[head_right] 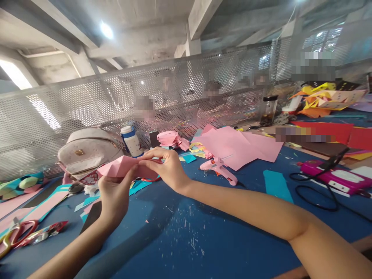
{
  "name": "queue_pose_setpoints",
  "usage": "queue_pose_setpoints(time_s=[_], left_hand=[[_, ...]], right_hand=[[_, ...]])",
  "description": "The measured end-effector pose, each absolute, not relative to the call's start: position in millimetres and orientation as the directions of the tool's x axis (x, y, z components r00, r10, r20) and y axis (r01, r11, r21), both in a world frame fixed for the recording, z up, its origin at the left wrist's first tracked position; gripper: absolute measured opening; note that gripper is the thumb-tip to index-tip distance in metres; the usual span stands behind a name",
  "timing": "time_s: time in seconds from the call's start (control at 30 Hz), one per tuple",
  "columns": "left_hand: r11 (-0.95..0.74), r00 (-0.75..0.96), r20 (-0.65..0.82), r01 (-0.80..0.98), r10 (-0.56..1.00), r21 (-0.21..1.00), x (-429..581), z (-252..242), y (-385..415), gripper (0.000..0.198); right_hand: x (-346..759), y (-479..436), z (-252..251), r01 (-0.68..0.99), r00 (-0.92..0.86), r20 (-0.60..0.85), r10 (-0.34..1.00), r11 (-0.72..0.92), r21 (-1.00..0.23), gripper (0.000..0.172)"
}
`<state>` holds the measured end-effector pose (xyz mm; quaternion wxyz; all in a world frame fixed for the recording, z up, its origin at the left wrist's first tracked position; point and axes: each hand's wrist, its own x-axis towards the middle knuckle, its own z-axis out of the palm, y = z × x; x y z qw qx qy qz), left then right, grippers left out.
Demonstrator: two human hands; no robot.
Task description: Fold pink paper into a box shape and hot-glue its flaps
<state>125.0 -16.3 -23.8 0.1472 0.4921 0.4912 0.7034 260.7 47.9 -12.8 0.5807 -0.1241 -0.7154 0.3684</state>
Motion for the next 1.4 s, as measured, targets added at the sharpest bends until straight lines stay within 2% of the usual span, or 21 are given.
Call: queue_pose_setpoints(time_s=[0.1, 0.17, 0.3, 0.43, 0.67, 0.93, 1.23, 1.4], left_hand=[[-0.487, -0.448, 0.440, 0.011, 0.778, 0.873, 126, -28, -12, 0.025], [-0.460, -0.429, 0.382, -0.091, 0.818, 0.883, 127, -30, -11, 0.025], [-0.409, -0.424, 0.319, -0.139, 0.848, 0.902, 127, -33, -11, 0.026], [-0.425, -0.406, 0.327, -0.179, 0.853, 0.887, 126, -36, -11, 0.025], [-0.429, -0.413, 0.354, -0.102, 0.839, 0.898, 125, -39, -10, 0.024], [-0.402, -0.416, 0.398, 0.083, 0.817, 0.912, 128, -49, -9, 0.027], [-0.387, -0.410, 0.376, 0.059, 0.831, 0.920, 125, -52, -6, 0.028], [-0.440, -0.333, 0.439, 0.075, 0.835, 0.895, 125, -53, -6, 0.030]], right_hand=[[261, 52, -17, -0.265, -0.296, 0.744, 0.599, 0.696, -0.667, 0.007], [261, 52, -20, -0.260, -0.311, 0.744, 0.592, 0.700, -0.665, 0.005], [262, 49, -21, -0.199, -0.307, 0.742, 0.595, 0.723, -0.662, 0.011], [263, 48, -19, -0.177, -0.313, 0.728, 0.610, 0.716, -0.676, 0.015], [265, 50, -19, -0.201, -0.318, 0.769, 0.555, 0.753, -0.626, 0.006], [263, 46, -24, -0.136, -0.343, 0.711, 0.614, 0.716, -0.684, 0.013], [263, 47, -27, -0.130, -0.341, 0.758, 0.556, 0.770, -0.624, 0.013], [263, 46, -25, -0.137, -0.349, 0.750, 0.562, 0.761, -0.634, 0.014]])
